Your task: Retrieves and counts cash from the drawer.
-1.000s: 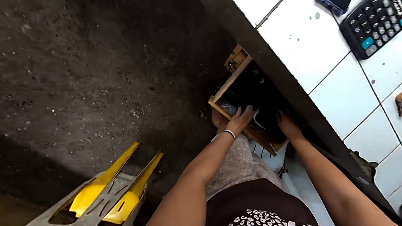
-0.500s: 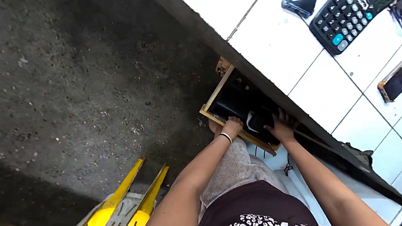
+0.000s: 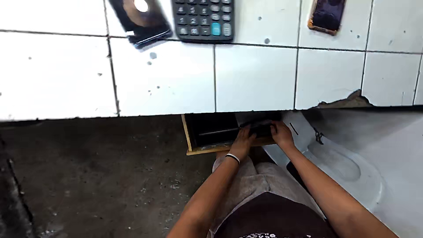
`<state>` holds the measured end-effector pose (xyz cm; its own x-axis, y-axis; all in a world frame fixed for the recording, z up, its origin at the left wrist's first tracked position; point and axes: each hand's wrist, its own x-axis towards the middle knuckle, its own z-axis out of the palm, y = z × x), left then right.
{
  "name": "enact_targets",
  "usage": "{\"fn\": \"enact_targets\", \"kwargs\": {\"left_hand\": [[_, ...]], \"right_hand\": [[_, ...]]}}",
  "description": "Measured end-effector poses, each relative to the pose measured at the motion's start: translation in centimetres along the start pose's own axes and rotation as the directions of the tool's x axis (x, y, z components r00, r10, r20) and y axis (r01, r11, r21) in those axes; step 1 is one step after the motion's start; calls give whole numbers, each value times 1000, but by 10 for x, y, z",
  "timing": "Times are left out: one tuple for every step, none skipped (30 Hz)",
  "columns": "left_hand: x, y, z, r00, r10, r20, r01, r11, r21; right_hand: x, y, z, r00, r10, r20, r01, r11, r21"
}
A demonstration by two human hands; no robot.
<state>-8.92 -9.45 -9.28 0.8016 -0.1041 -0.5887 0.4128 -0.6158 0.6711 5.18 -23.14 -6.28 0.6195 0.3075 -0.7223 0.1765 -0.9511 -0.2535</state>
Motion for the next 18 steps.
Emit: {"fn": "enact_targets", "kwargs": {"left_hand": [[1, 1, -4, 1000, -8, 30, 7, 1000, 28], [3, 4, -8, 997, -22, 71, 18, 998, 55], [6, 7, -12, 994, -38, 103, 31, 997, 74], [9, 9, -15, 991, -56, 123, 45, 995, 89], [12, 11, -18, 987, -76, 144, 63, 993, 99], [14, 12, -20, 984, -90, 155, 74, 992, 107], [15, 13, -21, 983, -94, 158, 76, 990, 115], [17, 13, -20, 983, -93, 159, 73, 989, 126], [17, 12, -19, 984, -87, 156, 65, 988, 138], [18, 11, -17, 985, -80, 155, 57, 987, 153], [17, 11, -15, 986, -73, 151, 48, 985, 167], [16, 11, -14, 987, -65, 145, 38, 983, 179], [15, 10, -12, 990, -54, 130, 29, 982, 187], [14, 10, -10, 993, -43, 108, 22, 982, 189], [13, 10, -8, 996, -33, 84, 17, 982, 189], [12, 11, -8, 997, -31, 74, 17, 981, 191], [12, 12, -7, 997, -32, 74, 17, 980, 198], [12, 14, -7, 996, -36, 77, 19, 978, 206]], "right_hand": [[0, 2, 4, 1000, 4, -29, -3, 1000, 28], [-1, 4, 7, 999, 5, -49, -3, 999, 42], [0, 4, 10, 999, 3, -51, -1, 999, 44], [0, 5, 12, 999, -3, -43, 5, 999, 38], [0, 7, 13, 999, -21, -37, 22, 999, 28], [-1, 8, 13, 998, -53, -34, 53, 999, 12], [-1, 10, 13, 996, -89, -29, 89, 996, -5], [0, 12, 11, 993, -117, -4, 116, 993, -28], [0, 12, 7, 990, -137, 34, 139, 989, -55], [1, 11, 4, 986, -148, 76, 154, 985, -83], [2, 9, 0, 984, -142, 109, 154, 982, -108], [3, 5, -3, 984, -129, 124, 145, 981, -129], [5, 0, -6, 986, -111, 128, 129, 981, -147], [8, -5, -9, 988, -88, 129, 109, 980, -168], [10, -11, -12, 990, -53, 134, 78, 979, -188], [13, -15, -14, 992, -24, 124, 48, 980, -195], [16, -17, -15, 995, -6, 98, 25, 981, -194], [17, -20, -15, 996, 18, 83, -2, 982, -190]]}}
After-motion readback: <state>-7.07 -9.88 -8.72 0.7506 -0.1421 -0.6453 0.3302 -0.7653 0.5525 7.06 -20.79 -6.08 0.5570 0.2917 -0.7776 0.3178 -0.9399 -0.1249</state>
